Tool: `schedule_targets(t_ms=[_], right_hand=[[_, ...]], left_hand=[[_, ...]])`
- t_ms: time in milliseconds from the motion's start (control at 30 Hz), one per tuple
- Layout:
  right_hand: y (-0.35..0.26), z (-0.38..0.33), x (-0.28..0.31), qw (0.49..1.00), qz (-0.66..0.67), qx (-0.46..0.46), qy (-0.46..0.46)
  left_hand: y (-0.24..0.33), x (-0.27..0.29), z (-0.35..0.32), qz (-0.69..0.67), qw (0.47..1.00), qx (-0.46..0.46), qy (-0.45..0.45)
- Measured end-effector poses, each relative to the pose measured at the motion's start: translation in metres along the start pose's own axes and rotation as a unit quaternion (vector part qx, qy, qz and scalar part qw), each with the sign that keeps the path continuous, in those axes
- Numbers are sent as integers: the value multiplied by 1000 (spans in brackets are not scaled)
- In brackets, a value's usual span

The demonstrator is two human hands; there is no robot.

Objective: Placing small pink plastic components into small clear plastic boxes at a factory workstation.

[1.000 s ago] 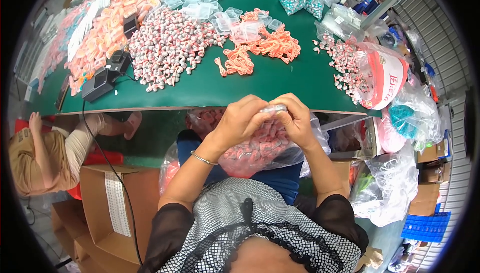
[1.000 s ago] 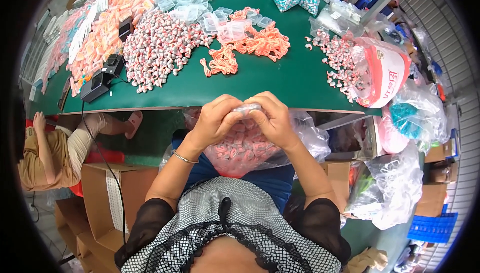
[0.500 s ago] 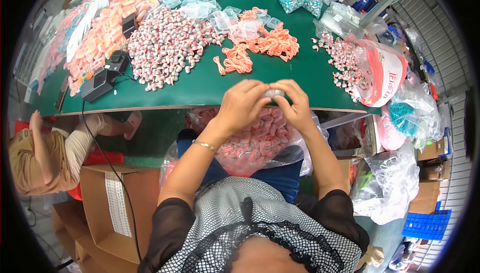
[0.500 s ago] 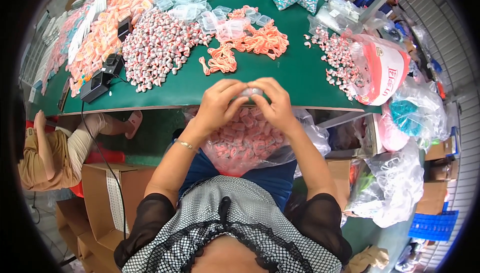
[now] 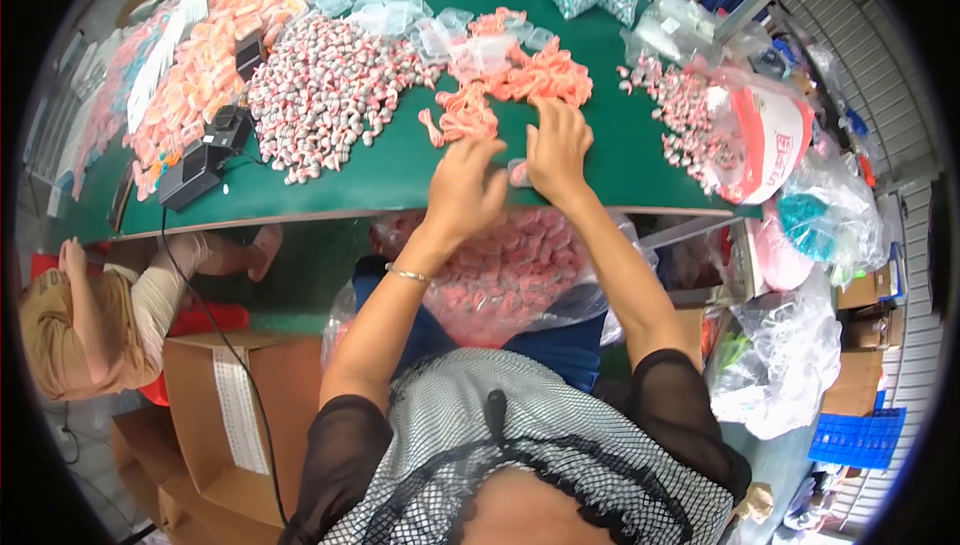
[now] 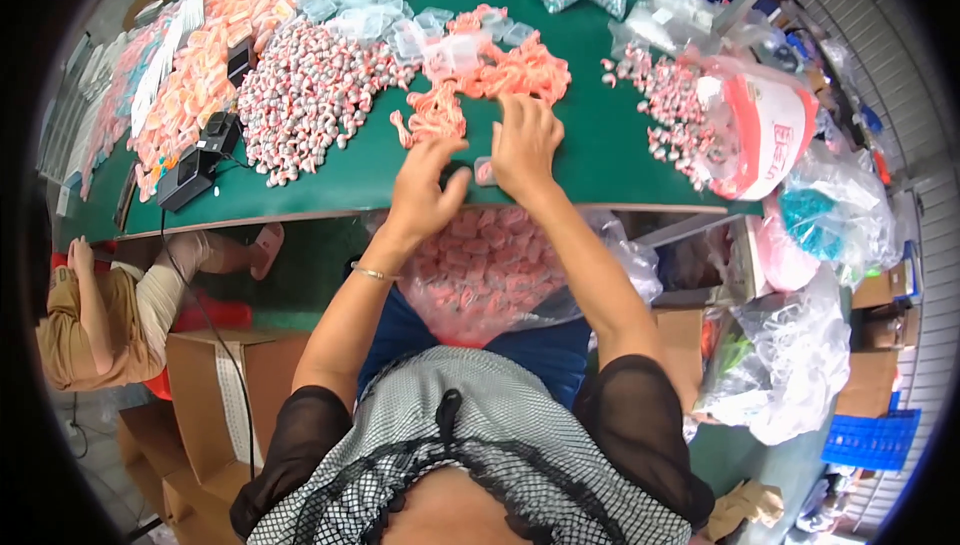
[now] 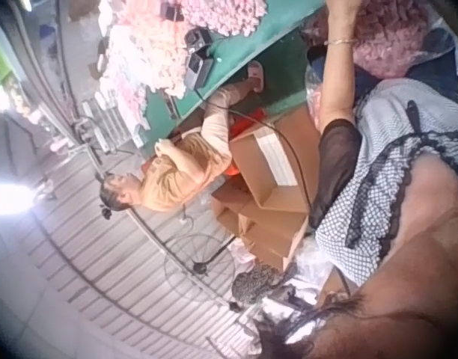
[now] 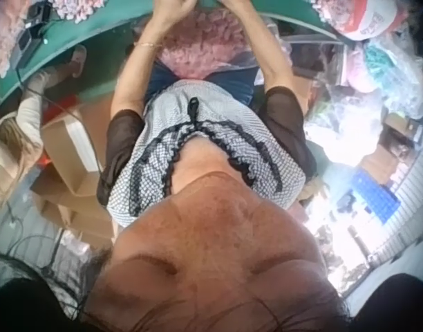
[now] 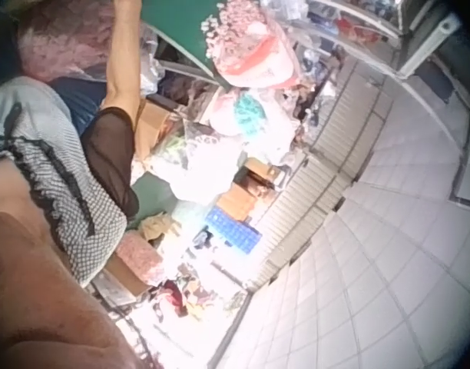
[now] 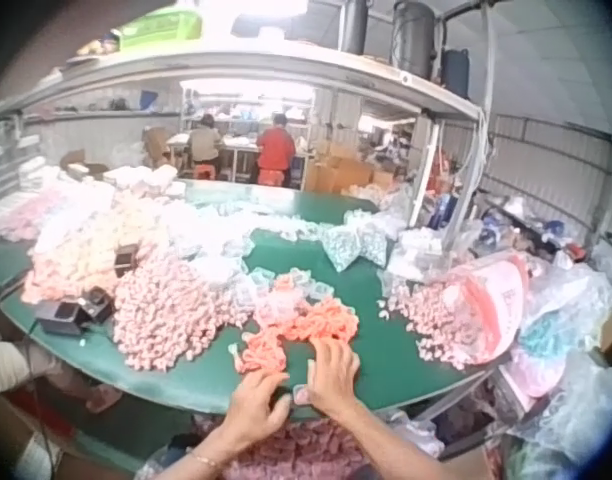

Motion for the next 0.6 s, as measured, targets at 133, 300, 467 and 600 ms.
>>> schedule_targets(t_ms=[133, 300, 467, 600], right_hand=[[-3, -2, -9, 996, 62, 29, -60], [23, -13, 2, 943, 311, -71, -93], [43, -30, 13, 930, 325, -129, -112], [30, -32, 15, 940, 295, -116, -124]], left_hand=[[5, -16, -3, 129, 982, 32, -137], [20, -17, -27, 97, 985, -38, -138], [-29, -43, -119, 4, 965, 124, -232], [-115, -70, -181, 67, 938, 241, -240]])
Point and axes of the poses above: each hand's wrist, its own z-axis towards the middle knuckle, its own x-axis out of the back of the hand, y = z × x, the point moved 4 cm from there along z, towards the middle knuckle, and after that the axes turned 15 degrees about -z, right-handed, at the moved point
